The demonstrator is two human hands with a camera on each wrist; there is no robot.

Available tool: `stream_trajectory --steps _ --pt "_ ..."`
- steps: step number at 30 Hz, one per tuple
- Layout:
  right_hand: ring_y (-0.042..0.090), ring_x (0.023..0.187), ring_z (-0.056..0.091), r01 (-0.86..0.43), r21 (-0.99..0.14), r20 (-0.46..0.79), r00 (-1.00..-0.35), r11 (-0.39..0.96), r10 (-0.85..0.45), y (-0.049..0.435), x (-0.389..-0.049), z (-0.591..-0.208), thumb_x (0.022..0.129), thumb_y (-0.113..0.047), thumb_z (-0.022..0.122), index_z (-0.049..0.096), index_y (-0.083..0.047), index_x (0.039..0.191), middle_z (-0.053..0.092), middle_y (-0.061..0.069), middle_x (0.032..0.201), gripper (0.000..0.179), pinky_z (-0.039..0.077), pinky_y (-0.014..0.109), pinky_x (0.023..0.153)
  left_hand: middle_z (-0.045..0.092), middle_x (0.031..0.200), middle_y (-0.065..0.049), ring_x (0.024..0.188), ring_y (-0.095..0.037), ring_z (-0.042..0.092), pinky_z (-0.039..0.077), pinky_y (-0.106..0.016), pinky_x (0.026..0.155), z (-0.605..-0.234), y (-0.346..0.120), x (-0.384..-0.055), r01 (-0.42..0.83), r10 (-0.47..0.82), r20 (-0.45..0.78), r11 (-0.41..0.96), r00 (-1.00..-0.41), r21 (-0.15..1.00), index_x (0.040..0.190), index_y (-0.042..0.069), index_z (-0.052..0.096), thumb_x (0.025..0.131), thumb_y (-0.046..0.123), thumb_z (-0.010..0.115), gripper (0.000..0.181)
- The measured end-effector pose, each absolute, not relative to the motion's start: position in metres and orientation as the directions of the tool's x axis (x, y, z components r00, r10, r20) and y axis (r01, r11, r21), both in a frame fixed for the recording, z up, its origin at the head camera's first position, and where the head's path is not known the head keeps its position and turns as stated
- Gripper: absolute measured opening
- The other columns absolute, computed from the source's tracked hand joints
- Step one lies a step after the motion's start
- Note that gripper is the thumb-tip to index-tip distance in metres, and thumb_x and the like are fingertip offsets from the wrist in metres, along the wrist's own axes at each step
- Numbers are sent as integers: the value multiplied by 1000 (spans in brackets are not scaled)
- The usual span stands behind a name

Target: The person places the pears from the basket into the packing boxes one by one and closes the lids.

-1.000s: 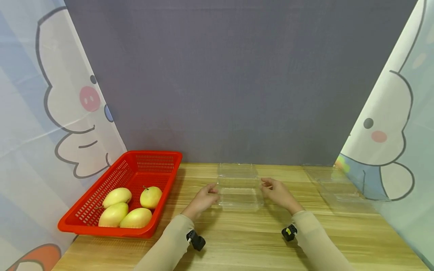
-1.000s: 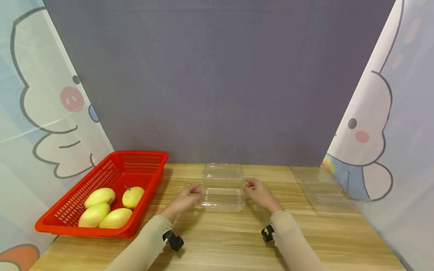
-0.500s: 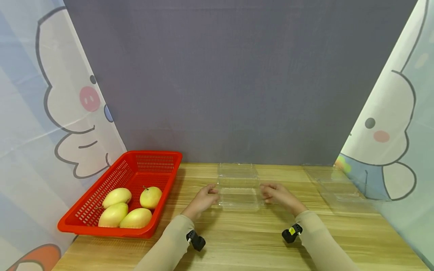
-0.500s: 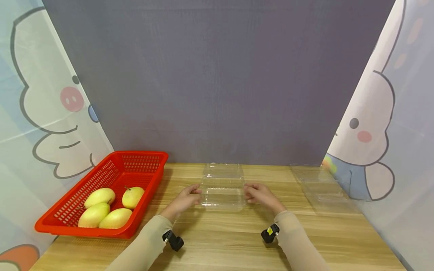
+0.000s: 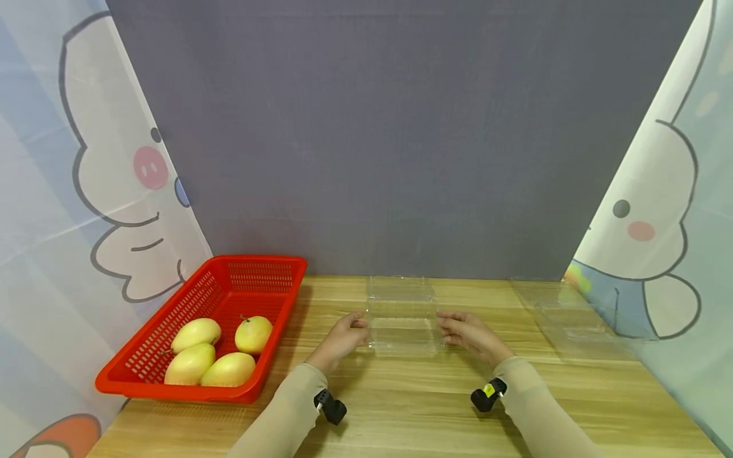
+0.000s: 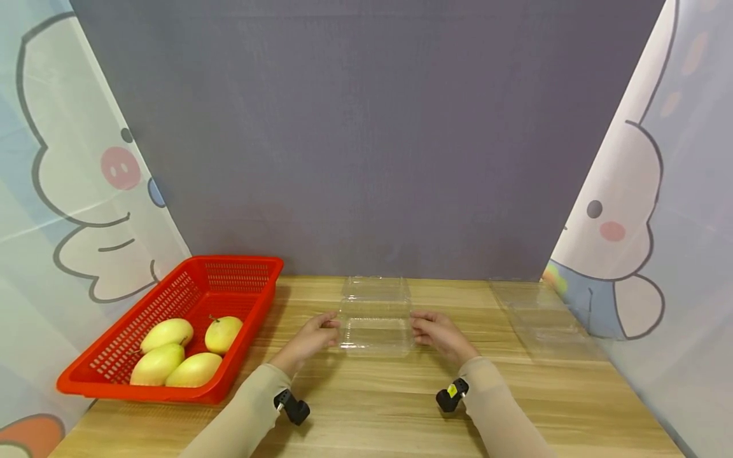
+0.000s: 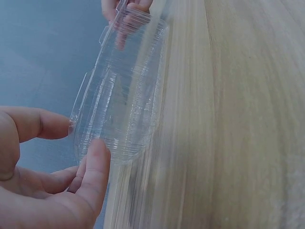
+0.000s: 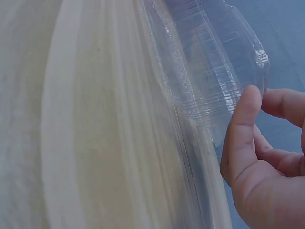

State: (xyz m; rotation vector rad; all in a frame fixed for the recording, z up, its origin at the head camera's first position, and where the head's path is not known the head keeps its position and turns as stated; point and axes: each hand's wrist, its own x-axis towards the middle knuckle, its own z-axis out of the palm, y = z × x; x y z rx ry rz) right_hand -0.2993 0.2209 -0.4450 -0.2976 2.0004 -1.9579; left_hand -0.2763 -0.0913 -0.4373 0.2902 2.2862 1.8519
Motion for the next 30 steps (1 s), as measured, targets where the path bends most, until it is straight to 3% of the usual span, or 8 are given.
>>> stream_trajectory --steps 21,30 --pt "9 83 56 132 -991 -118 -948 -29 -295 219 -300 -448 104 -4 50 29 19 146 55 12 107 52 52 19 68 46 135 -31 103 -30 59 51 -45 92 -434 -91 -276 37 240 -14 206 -971 978 148 -14 31 86 6 60 71" --pt "10 83 56 125 -992 -110 -947 -30 -300 219 -301 -449 104 -5 50 28 19 146 54 12 108 53 52 19 68 44 144 -27 127 -44 49 47 -55 97 -421 -97 -273 104 250 3 393 -968 914 151 -4 35 92 18 62 69"
